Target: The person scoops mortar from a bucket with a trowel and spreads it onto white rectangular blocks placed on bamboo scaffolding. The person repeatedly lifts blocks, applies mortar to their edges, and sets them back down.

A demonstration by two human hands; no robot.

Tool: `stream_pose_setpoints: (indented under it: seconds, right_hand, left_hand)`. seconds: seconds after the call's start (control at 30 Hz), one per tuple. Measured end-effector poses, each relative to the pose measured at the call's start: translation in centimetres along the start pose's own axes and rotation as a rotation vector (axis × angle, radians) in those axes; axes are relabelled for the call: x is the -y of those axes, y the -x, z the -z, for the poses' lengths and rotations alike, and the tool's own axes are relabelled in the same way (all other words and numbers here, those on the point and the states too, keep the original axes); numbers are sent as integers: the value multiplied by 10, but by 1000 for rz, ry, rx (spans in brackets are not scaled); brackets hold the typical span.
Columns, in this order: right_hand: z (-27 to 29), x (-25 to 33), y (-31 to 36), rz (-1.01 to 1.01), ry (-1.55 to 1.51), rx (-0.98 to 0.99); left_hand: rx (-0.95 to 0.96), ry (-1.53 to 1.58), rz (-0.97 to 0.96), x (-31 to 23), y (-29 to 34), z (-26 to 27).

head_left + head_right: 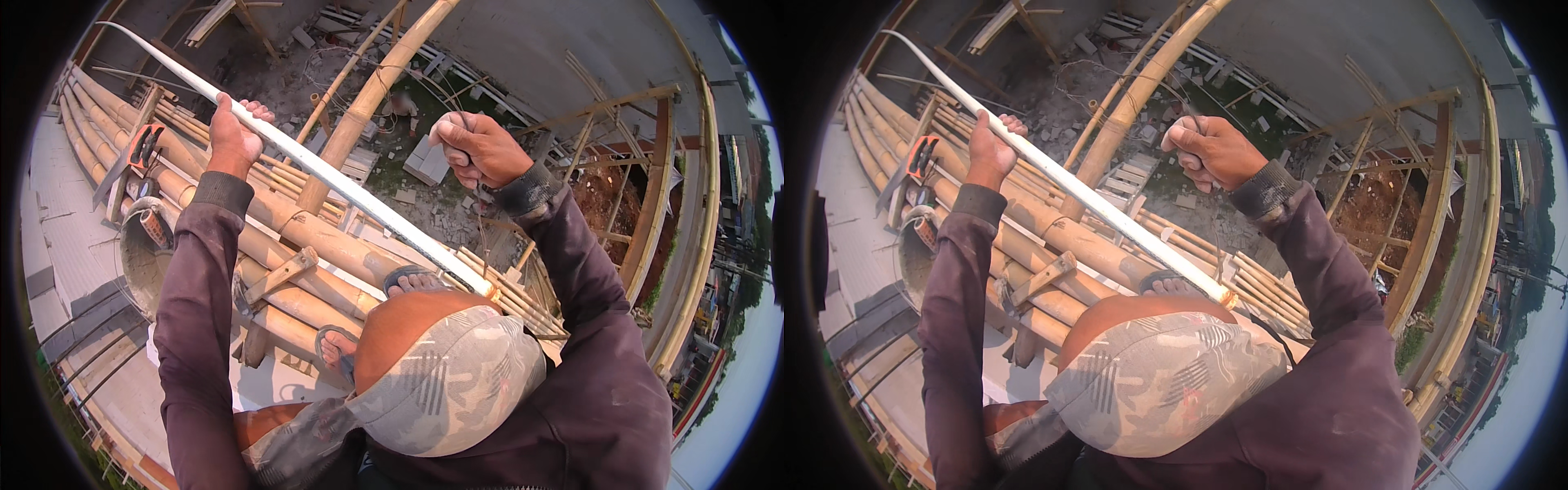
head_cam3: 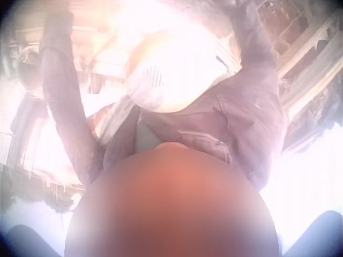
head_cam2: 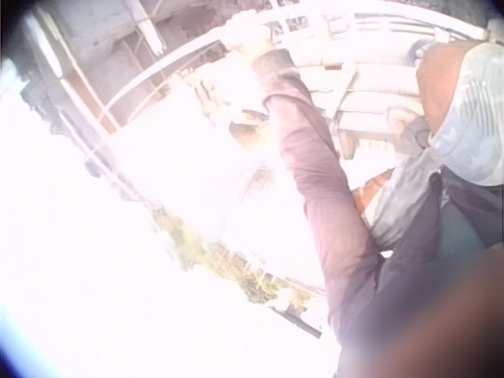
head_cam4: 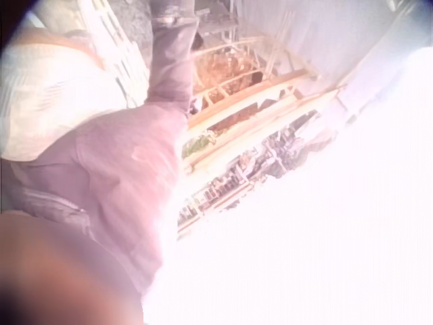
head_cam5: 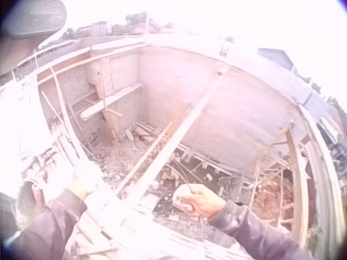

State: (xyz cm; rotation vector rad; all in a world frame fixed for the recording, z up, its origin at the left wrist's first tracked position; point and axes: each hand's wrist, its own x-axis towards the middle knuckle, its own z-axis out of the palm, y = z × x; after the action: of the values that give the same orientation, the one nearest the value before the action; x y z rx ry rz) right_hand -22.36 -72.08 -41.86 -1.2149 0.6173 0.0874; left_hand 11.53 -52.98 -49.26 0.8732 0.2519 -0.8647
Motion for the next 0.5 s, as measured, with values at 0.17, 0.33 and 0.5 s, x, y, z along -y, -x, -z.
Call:
stream_pose_setpoints:
  seconds: [0.17, 0.33, 0.5]
  right_hand:
    - [4, -37, 62, 101, -398, -37]
    - [-1, -45, 100, 83, -383, -124]
    - [-12, -49, 117, 227, -321, -190]
  left_hand:
    - [-42, -33, -17, 3, -11, 12]
    - [37, -40, -13, 5, -10, 9]
    - [21, -74, -26, 7, -20, 16]
